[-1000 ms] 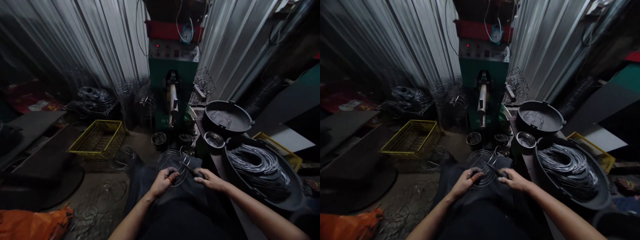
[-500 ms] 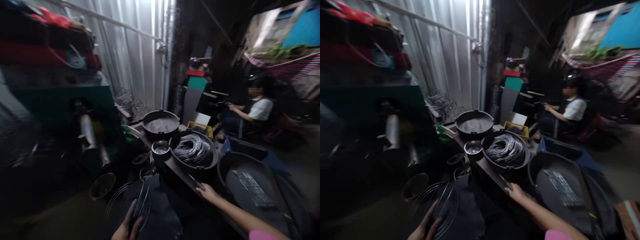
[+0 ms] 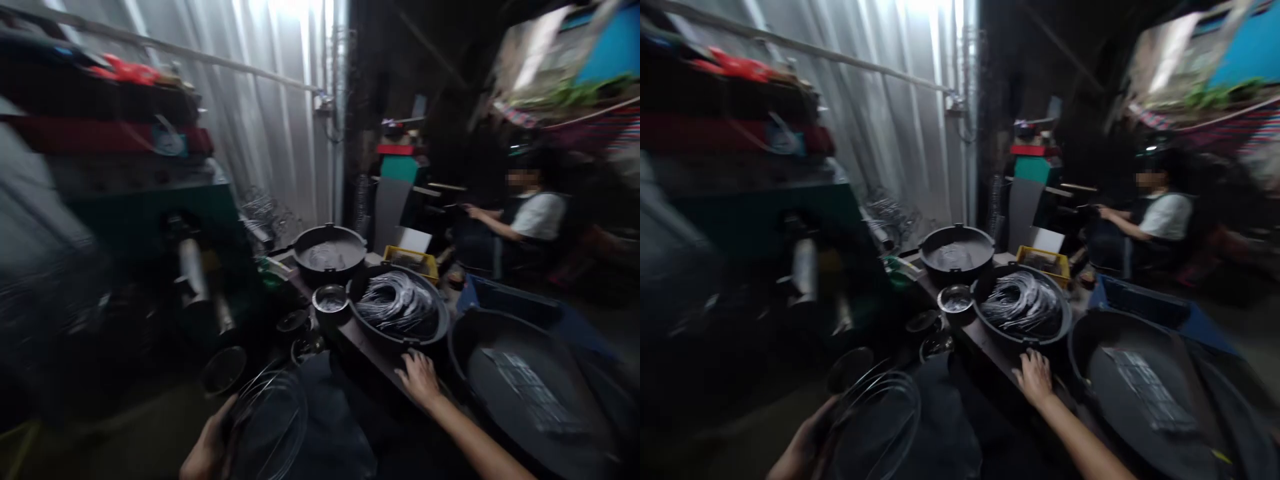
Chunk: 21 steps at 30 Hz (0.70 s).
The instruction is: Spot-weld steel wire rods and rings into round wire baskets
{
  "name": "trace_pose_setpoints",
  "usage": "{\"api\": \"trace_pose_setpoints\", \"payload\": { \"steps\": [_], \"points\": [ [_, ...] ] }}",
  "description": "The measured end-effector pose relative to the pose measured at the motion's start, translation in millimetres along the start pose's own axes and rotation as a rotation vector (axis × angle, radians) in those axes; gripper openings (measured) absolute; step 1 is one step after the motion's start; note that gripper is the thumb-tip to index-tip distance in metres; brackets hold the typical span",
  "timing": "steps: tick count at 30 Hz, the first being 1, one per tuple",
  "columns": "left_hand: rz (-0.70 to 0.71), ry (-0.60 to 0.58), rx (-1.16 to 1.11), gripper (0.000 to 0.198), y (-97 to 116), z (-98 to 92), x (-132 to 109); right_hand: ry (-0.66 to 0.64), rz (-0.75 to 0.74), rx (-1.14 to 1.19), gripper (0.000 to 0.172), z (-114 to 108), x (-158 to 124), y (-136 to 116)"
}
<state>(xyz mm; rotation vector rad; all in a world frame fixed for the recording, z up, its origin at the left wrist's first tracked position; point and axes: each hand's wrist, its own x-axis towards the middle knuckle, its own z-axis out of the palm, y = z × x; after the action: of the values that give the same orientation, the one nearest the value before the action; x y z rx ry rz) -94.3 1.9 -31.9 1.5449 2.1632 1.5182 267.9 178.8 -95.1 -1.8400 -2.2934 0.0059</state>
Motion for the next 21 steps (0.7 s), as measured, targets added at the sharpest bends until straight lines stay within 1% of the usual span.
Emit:
{"api": "trace_pose_setpoints", "payload": {
  "steps": [1,2,4,5,7,9,10,12,14,18,21],
  "points": [
    [0.047,-0.002,0.027,0.036,3.6,-6.7,4.9,0.069,-0.130,0.111,0.030,-8.6,10.5,-18.4],
    [0.107,-0.032,0.041,0.034,8.9,-13.4,10.0,0.119,-0.259,0.242,0.033,-17.3,21.8,-39.2],
    [0.140,-0.040,0.049,0.031,21.6,-25.7,21.1,0.152,-0.503,0.506,0.039,-34.6,44.2,-86.0],
    [0.132,-0.022,0.042,0.032,28.0,-31.2,26.5,0.138,-0.612,0.619,0.042,-43.1,53.6,-110.5],
    [0.065,-0.001,0.011,0.031,39.2,-40.7,34.9,0.079,-0.801,0.803,0.049,-59.2,67.0,-157.1],
    [-0.005,0.024,-0.060,0.031,46.7,-48.0,38.9,0.006,-0.937,0.944,0.055,-72.4,73.3,-196.0],
    [-0.032,0.031,-0.105,0.031,48.5,-50.9,39.6,-0.031,-0.980,1.000,0.057,-77.2,74.7,-211.7],
    [-0.070,0.035,-0.191,0.030,47.8,-55.2,40.7,-0.109,-1.021,1.075,0.057,-83.0,75.7,-236.3],
    [-0.105,0.025,-0.252,0.029,42.1,-57.7,43.1,-0.175,-1.005,1.107,0.052,-83.7,75.8,-253.6],
    [-0.207,-0.013,-0.325,0.030,22.4,-56.3,54.3,-0.254,-0.909,1.052,0.035,-75.6,77.5,-276.0],
    [-0.303,-0.021,-0.381,0.031,6.1,-50.1,64.2,-0.279,-0.845,1.008,0.031,-67.1,81.7,-287.7]
  ]
}}
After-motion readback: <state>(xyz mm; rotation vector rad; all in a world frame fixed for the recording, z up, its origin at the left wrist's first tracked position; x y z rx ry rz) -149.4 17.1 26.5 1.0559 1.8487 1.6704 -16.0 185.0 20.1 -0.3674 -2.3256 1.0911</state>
